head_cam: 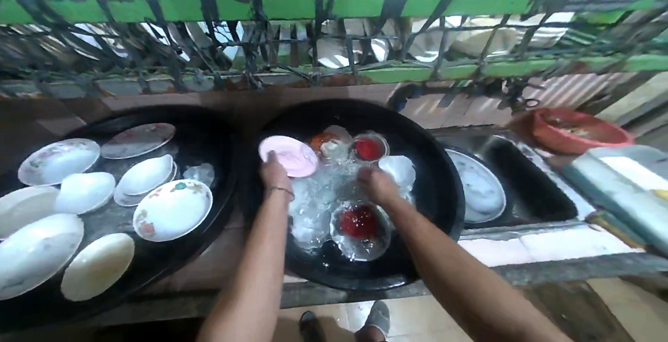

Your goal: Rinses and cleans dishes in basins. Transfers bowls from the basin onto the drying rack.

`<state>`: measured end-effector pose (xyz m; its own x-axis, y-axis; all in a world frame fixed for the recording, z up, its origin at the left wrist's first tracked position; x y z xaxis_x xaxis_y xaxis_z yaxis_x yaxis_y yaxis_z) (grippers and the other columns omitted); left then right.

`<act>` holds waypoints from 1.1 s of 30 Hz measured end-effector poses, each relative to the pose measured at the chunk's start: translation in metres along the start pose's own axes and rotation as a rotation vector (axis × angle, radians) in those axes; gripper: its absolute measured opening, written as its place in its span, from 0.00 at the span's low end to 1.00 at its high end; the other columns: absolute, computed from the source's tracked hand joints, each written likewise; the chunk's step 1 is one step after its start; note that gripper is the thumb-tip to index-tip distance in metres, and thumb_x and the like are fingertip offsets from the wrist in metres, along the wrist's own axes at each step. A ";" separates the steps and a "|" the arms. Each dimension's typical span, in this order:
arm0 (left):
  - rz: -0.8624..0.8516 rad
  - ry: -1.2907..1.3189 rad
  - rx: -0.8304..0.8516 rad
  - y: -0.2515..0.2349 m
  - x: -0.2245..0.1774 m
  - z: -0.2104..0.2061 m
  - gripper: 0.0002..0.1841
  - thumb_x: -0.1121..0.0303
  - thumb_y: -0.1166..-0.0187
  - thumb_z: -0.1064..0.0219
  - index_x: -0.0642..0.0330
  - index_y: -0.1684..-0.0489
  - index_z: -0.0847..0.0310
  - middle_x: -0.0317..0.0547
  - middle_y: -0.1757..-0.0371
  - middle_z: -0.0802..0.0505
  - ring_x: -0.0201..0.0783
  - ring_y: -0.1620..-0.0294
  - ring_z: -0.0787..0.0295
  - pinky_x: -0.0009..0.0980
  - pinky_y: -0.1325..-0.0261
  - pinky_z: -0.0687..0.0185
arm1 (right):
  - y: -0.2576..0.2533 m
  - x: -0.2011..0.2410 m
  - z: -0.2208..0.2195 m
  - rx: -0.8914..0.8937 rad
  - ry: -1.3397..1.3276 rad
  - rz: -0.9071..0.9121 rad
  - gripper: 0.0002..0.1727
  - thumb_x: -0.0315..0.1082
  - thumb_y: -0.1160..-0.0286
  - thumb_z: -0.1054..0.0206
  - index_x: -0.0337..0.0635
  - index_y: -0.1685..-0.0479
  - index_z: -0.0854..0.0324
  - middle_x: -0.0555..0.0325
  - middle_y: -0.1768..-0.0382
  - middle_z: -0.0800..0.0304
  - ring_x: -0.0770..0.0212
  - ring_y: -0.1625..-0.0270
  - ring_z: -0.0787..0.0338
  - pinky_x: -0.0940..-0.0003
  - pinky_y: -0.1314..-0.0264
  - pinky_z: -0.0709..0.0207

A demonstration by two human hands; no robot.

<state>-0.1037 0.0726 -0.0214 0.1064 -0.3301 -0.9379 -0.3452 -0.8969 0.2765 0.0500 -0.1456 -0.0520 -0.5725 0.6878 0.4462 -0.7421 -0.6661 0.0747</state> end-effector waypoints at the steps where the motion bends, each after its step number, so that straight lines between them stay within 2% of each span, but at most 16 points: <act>1: -0.024 0.138 -0.075 -0.004 -0.016 0.012 0.29 0.49 0.04 0.54 0.65 0.20 0.32 0.64 0.28 0.17 0.54 0.32 0.15 0.55 0.34 0.15 | -0.002 -0.020 0.005 -0.028 0.055 -0.097 0.27 0.42 0.20 0.31 0.39 0.24 0.21 0.31 0.25 0.21 0.28 0.24 0.22 0.25 0.24 0.32; 3: -0.081 0.449 -0.167 -0.013 -0.045 0.035 0.31 0.45 0.04 0.60 0.57 0.12 0.42 0.59 0.22 0.21 0.53 0.28 0.17 0.54 0.34 0.15 | 0.000 -0.045 0.009 0.000 0.079 -0.234 0.36 0.42 0.23 0.29 0.30 0.19 0.30 0.23 0.21 0.31 0.22 0.17 0.34 0.20 0.22 0.39; 5: -0.085 0.562 -0.152 -0.013 -0.065 0.041 0.34 0.40 0.06 0.61 0.48 0.06 0.53 0.55 0.15 0.28 0.51 0.22 0.22 0.49 0.29 0.18 | 0.005 -0.043 0.010 0.101 0.108 -0.289 0.30 0.39 0.20 0.31 0.28 0.24 0.26 0.24 0.24 0.25 0.24 0.20 0.28 0.23 0.23 0.35; 7: -0.055 0.458 -0.070 0.004 -0.063 0.027 0.35 0.43 0.06 0.57 0.56 0.08 0.49 0.58 0.17 0.26 0.49 0.24 0.20 0.43 0.29 0.19 | 0.008 -0.035 0.009 0.144 0.135 -0.335 0.22 0.34 0.16 0.36 0.32 0.27 0.22 0.27 0.30 0.18 0.26 0.27 0.19 0.24 0.30 0.28; 10: -0.054 0.143 0.212 0.034 -0.019 -0.018 0.26 0.57 0.04 0.54 0.65 0.15 0.39 0.60 0.26 0.18 0.48 0.32 0.15 0.44 0.32 0.17 | -0.001 -0.028 0.005 0.033 0.033 -0.336 0.22 0.40 0.18 0.34 0.35 0.31 0.20 0.28 0.38 0.14 0.26 0.34 0.14 0.24 0.36 0.23; 11: -0.057 0.029 0.295 0.043 0.002 -0.036 0.24 0.61 0.05 0.50 0.67 0.18 0.34 0.61 0.31 0.15 0.49 0.35 0.14 0.46 0.36 0.16 | -0.001 -0.021 0.009 -0.019 -0.087 -0.316 0.21 0.39 0.16 0.36 0.35 0.33 0.18 0.28 0.40 0.12 0.27 0.36 0.13 0.24 0.37 0.23; 13: -0.051 -0.246 0.492 0.059 0.041 -0.071 0.25 0.59 0.08 0.43 0.66 0.19 0.30 0.63 0.27 0.16 0.55 0.29 0.17 0.55 0.29 0.21 | 0.001 -0.008 0.016 -0.135 -0.450 -0.282 0.20 0.40 0.11 0.41 0.33 0.38 0.16 0.32 0.46 0.11 0.34 0.41 0.11 0.30 0.37 0.22; 16: -0.142 -0.575 0.687 0.073 0.077 -0.107 0.36 0.46 0.13 0.38 0.60 0.11 0.35 0.61 0.19 0.21 0.56 0.17 0.26 0.58 0.15 0.34 | 0.006 0.005 0.004 -0.191 -1.144 -0.330 0.24 0.47 0.06 0.50 0.35 0.38 0.18 0.48 0.52 0.10 0.57 0.52 0.11 0.54 0.46 0.15; 19: -0.167 -0.652 0.634 0.077 0.090 -0.115 0.34 0.47 0.14 0.37 0.65 0.19 0.29 0.67 0.26 0.17 0.62 0.23 0.21 0.61 0.19 0.30 | 0.006 0.014 -0.016 -0.155 -1.449 -0.437 0.41 0.68 0.11 0.64 0.40 0.28 0.27 0.48 0.47 0.13 0.55 0.49 0.13 0.51 0.47 0.17; 21: -0.058 -0.598 0.549 0.069 0.087 -0.106 0.30 0.50 0.07 0.48 0.67 0.20 0.28 0.69 0.25 0.18 0.63 0.22 0.23 0.62 0.19 0.32 | 0.012 0.034 -0.016 -0.030 -1.199 -0.250 0.44 0.67 0.09 0.71 0.41 0.17 0.30 0.44 0.28 0.17 0.51 0.28 0.16 0.45 0.25 0.23; 22: 0.042 -0.484 0.502 0.063 0.086 -0.099 0.31 0.48 0.06 0.52 0.67 0.23 0.24 0.67 0.27 0.16 0.60 0.25 0.21 0.60 0.23 0.28 | 0.014 0.041 -0.015 0.035 -1.023 -0.140 0.41 0.63 0.07 0.69 0.40 0.17 0.29 0.42 0.25 0.19 0.49 0.24 0.18 0.43 0.21 0.26; 25: 0.399 -0.301 0.505 0.048 0.095 -0.087 0.42 0.29 0.15 0.58 0.54 0.19 0.29 0.62 0.28 0.16 0.60 0.30 0.19 0.66 0.37 0.22 | 0.011 0.041 -0.018 0.087 -0.787 -0.079 0.40 0.61 0.06 0.65 0.36 0.39 0.16 0.41 0.47 0.10 0.49 0.44 0.11 0.44 0.37 0.20; 26: 0.441 -0.300 0.519 0.048 0.098 -0.087 0.43 0.27 0.17 0.59 0.53 0.19 0.29 0.62 0.27 0.17 0.60 0.29 0.20 0.67 0.36 0.23 | 0.009 0.042 -0.019 0.082 -0.802 -0.082 0.39 0.61 0.06 0.65 0.37 0.36 0.17 0.42 0.43 0.11 0.50 0.41 0.12 0.45 0.33 0.21; 28: 0.302 -0.295 0.483 0.047 0.088 -0.086 0.39 0.33 0.11 0.60 0.55 0.20 0.26 0.59 0.26 0.16 0.56 0.26 0.21 0.64 0.29 0.26 | 0.006 0.059 -0.014 0.069 -0.852 0.061 0.34 0.53 0.03 0.64 0.37 0.24 0.24 0.42 0.31 0.15 0.52 0.28 0.16 0.48 0.20 0.26; 30: 0.150 -0.290 0.389 0.042 0.059 -0.075 0.38 0.34 0.10 0.61 0.56 0.20 0.25 0.59 0.26 0.16 0.55 0.26 0.20 0.62 0.29 0.24 | 0.010 0.074 -0.010 0.082 -0.915 0.173 0.33 0.51 0.03 0.63 0.35 0.27 0.21 0.44 0.36 0.12 0.55 0.33 0.12 0.52 0.26 0.20; 33: 0.030 -0.380 0.182 0.033 0.002 -0.046 0.42 0.31 0.13 0.57 0.63 0.29 0.20 0.67 0.37 0.12 0.62 0.36 0.14 0.66 0.39 0.19 | -0.001 0.063 0.007 -0.020 -0.855 0.152 0.31 0.47 0.03 0.59 0.30 0.49 0.14 0.48 0.56 0.09 0.59 0.51 0.10 0.56 0.38 0.17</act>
<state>-0.0715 0.0290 -0.0043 -0.2459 -0.1930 -0.9499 -0.5056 -0.8106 0.2956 0.0175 -0.1037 -0.0179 -0.2134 0.1341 0.9677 -0.6895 -0.7224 -0.0519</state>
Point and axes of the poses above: each hand's wrist, its own y-axis away from the middle knuckle, its own z-axis out of the back of the hand, x = y × z, the point moved 5 cm from there along -y, towards the middle knuckle
